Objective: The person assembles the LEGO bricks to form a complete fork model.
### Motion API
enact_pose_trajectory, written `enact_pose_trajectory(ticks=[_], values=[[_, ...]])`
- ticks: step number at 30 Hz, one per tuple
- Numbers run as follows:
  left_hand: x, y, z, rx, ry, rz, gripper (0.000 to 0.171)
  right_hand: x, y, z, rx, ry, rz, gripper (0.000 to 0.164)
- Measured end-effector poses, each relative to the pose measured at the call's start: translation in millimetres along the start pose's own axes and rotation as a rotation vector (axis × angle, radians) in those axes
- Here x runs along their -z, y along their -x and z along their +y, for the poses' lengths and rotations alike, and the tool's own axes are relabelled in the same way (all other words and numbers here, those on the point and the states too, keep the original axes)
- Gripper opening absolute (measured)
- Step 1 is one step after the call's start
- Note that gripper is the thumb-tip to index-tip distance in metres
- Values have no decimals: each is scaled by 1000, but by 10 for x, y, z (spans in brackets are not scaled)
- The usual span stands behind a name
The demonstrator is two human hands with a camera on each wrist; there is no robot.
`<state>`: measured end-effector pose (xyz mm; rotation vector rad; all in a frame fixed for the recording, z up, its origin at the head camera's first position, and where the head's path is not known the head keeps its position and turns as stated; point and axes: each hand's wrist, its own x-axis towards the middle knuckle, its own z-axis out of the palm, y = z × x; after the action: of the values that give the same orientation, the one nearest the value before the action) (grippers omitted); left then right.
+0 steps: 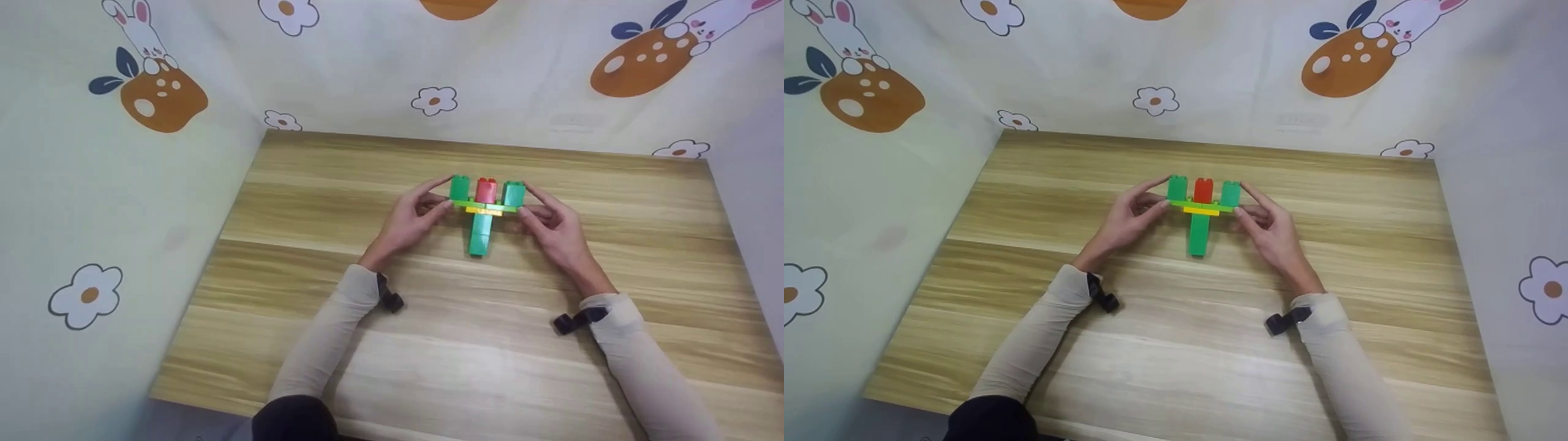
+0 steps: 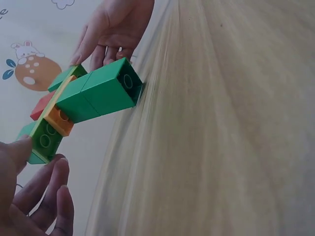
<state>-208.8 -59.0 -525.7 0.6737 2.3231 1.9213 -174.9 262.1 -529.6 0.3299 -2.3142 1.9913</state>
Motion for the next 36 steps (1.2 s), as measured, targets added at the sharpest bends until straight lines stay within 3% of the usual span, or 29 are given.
enact_pose_trajectory(ticks=[4, 11, 19, 26, 36], values=[[-4, -5, 2, 43, -36, -10, 53, 19, 0, 6, -17, 42, -36, 59], [-18, -15, 14, 87, -106, -66, 53, 42, 19, 11, -124, 151, -95, 60], [69, 47, -10, 151, -187, -90, 58, -30, 16, 25, -117, 236, -147, 55], [97, 59, -32, 179, -214, -95, 55, -149, 39, -285, -133, 290, -174, 51], [32, 98, -74, 209, -227, -129, 51, -87, 38, 45, -164, 351, -193, 52]])
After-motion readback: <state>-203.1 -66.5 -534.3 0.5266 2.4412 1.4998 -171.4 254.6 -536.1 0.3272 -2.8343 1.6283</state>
